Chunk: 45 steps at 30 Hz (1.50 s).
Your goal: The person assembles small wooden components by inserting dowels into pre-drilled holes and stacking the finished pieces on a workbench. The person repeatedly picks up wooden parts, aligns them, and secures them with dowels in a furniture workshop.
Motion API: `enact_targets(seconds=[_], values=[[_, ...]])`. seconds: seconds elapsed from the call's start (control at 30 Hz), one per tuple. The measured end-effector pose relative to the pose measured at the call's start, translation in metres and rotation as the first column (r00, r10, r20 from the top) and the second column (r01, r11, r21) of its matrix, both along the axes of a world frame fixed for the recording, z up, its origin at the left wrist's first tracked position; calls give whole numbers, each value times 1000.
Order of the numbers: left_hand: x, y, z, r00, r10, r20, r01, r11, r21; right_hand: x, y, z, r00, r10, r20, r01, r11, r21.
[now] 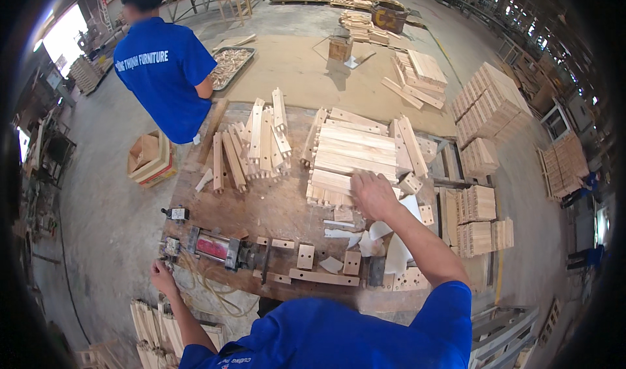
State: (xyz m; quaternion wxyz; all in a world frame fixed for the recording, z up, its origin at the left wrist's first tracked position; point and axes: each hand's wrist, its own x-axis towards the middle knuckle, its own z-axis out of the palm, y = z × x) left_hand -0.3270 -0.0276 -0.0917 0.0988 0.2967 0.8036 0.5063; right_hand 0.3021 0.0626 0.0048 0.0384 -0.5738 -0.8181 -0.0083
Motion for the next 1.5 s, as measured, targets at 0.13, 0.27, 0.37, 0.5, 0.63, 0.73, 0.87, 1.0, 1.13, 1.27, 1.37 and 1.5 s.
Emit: enact_targets(seconds=[0.13, 0.27, 0.37, 0.5, 0.63, 0.73, 0.87, 1.0, 1.13, 1.27, 1.37, 1.5], values=[[3, 35, 13, 989, -75, -128, 80, 996, 33, -3, 9, -3, 999, -24, 29, 23, 1000, 17], [27, 92, 16, 937, -209, -280, 238, 968, 76, -4, 11, -10, 999, -34, 26, 31, 995, 91], [111, 156, 34, 890, -404, -210, 378, 913, -153, 2, -3, -22, 989, -137, 48, 128, 979, 162], [208, 224, 29, 712, -692, -118, 696, 718, -10, 1, -7, -32, 983, -183, -20, 184, 967, 177], [272, 283, 4, 623, -764, -166, 631, 617, -471, -9, -6, -31, 978, -195, -67, 203, 970, 136], [310, 307, -13, 620, -714, -324, 464, 667, -583, -14, -20, -27, 963, -225, -149, 243, 963, 116], [312, 326, -16, 651, -748, -131, 558, 588, -585, -13, -54, -33, 924, -232, -303, 294, 939, 176], [297, 320, 3, 680, -731, -51, 582, 581, -569, -16, -82, -31, 899, -139, -415, 272, 920, 280], [283, 306, 19, 629, -775, 67, 691, 517, -505, -34, -90, -25, 713, -92, -695, 235, 965, 114], [273, 285, 23, 662, -746, 74, 653, 525, -546, -69, -82, -20, 627, -56, -777, 132, 991, 35], [286, 270, 18, 747, -664, 38, 559, 596, -576, -92, -79, -26, 614, -6, -789, 46, 999, 28], [293, 259, 17, 737, -675, 12, 563, 604, -564, -111, -85, -25, 631, 74, -772, -54, 997, 52]])
